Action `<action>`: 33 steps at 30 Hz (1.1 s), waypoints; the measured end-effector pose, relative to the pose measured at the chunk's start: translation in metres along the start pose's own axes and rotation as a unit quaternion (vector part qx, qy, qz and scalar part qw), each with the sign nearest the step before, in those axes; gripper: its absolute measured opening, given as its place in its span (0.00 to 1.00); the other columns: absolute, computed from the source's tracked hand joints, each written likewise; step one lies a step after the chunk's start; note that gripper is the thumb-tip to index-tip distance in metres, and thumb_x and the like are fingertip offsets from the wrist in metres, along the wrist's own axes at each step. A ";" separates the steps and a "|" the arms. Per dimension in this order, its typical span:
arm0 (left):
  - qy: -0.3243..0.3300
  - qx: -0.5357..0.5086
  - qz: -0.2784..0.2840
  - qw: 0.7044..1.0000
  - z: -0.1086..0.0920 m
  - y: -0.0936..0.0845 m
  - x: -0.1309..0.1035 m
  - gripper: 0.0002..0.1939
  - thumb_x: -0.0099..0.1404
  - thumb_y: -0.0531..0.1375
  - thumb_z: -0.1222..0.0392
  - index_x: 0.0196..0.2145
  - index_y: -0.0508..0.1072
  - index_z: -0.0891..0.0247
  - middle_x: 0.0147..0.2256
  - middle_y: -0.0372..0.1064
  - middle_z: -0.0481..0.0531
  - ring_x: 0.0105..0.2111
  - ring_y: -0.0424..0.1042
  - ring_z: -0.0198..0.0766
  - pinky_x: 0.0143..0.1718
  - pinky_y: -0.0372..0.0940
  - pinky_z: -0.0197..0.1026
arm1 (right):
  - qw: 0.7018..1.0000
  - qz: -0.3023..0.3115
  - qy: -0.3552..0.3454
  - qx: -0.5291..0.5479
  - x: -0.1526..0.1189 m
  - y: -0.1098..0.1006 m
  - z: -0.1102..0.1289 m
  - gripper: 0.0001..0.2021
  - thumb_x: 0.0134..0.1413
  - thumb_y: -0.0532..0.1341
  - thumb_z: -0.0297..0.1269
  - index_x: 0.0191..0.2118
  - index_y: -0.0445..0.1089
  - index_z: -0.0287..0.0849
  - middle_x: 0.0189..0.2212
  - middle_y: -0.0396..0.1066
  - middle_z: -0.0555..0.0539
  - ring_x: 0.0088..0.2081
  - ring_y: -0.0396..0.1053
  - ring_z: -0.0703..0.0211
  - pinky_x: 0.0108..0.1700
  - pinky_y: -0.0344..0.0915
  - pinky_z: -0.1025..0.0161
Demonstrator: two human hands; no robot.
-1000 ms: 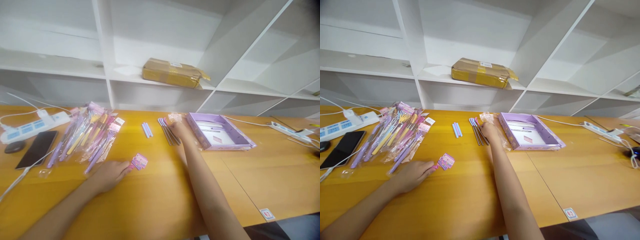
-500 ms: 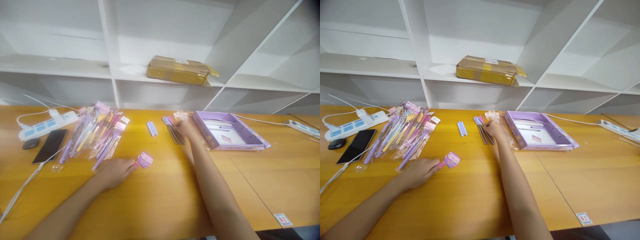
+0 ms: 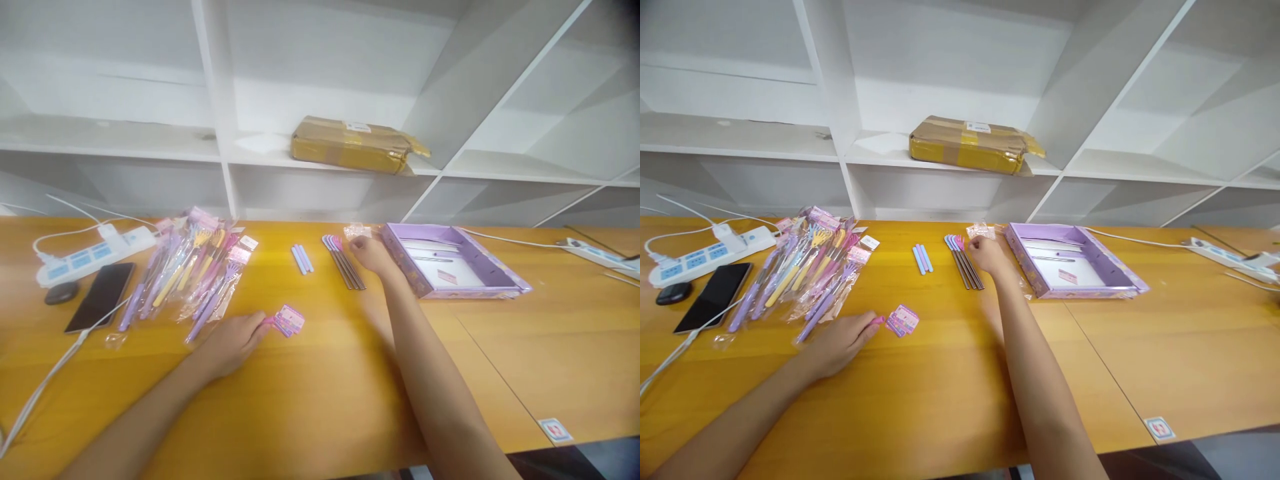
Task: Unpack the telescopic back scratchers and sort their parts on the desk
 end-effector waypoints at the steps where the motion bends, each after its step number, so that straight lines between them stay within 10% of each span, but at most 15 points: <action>1: 0.000 -0.024 -0.014 1.000 -0.002 -0.003 -0.001 0.20 0.83 0.42 0.45 0.40 0.65 0.55 0.35 0.72 0.49 0.34 0.72 0.44 0.36 0.59 0.44 | 1.000 0.005 -0.015 0.017 -0.010 -0.001 0.015 0.11 0.66 0.56 0.36 0.37 0.74 0.39 0.31 0.76 0.43 0.34 0.69 0.56 0.38 0.60 0.63; 7: 0.110 -0.042 -0.057 0.991 -0.033 0.003 -0.003 0.17 0.83 0.45 0.50 0.49 0.72 0.56 0.43 0.72 0.52 0.43 0.73 0.43 0.48 0.66 0.45 | 0.949 0.159 -0.178 0.207 -0.132 0.046 0.116 0.16 0.74 0.55 0.45 0.37 0.72 0.42 0.33 0.75 0.48 0.34 0.69 0.59 0.39 0.63 0.64; 11: 0.167 -0.058 -0.055 0.983 -0.047 0.017 -0.010 0.16 0.83 0.48 0.52 0.56 0.73 0.55 0.47 0.73 0.53 0.46 0.74 0.43 0.50 0.68 0.43 | 0.912 0.223 -0.233 0.254 -0.193 0.076 0.144 0.15 0.73 0.59 0.49 0.38 0.69 0.43 0.32 0.71 0.50 0.32 0.65 0.60 0.36 0.60 0.65; 17: 0.057 0.001 -0.139 0.989 -0.033 -0.014 0.009 0.25 0.82 0.45 0.44 0.51 0.78 0.58 0.40 0.72 0.53 0.39 0.73 0.41 0.46 0.67 0.43 | 0.922 0.181 -0.190 0.285 -0.179 0.079 0.125 0.20 0.77 0.52 0.50 0.37 0.69 0.43 0.31 0.71 0.50 0.33 0.66 0.59 0.38 0.61 0.64; 23: -0.113 0.094 -0.145 0.978 -0.002 -0.057 0.102 0.33 0.81 0.44 0.42 0.31 0.78 0.62 0.28 0.74 0.58 0.33 0.75 0.47 0.38 0.64 0.45 | 0.933 0.153 -0.197 0.260 -0.175 0.075 0.110 0.20 0.77 0.51 0.46 0.32 0.66 0.43 0.28 0.68 0.50 0.30 0.63 0.61 0.35 0.59 0.64; 28: -0.164 0.097 -0.135 0.972 0.005 -0.055 0.167 0.23 0.78 0.57 0.43 0.42 0.78 0.67 0.38 0.78 0.57 0.39 0.78 0.43 0.46 0.71 0.48 | 0.939 0.165 -0.232 0.196 -0.188 0.082 0.116 0.13 0.74 0.54 0.37 0.35 0.69 0.43 0.29 0.71 0.49 0.30 0.64 0.60 0.35 0.56 0.64; 33: -0.146 0.107 -0.151 0.972 0.007 -0.058 0.173 0.19 0.79 0.56 0.47 0.46 0.77 0.65 0.44 0.78 0.56 0.44 0.78 0.43 0.51 0.72 0.51 | 0.950 0.174 -0.245 0.085 -0.192 0.092 0.119 0.11 0.71 0.58 0.33 0.34 0.70 0.42 0.28 0.72 0.49 0.27 0.63 0.62 0.32 0.50 0.63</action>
Point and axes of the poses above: each hand's wrist, its own x-axis towards the middle knuckle, its own y-axis out of the palm, z = x × y, the point moved 8 cm from there along x, towards the middle knuckle
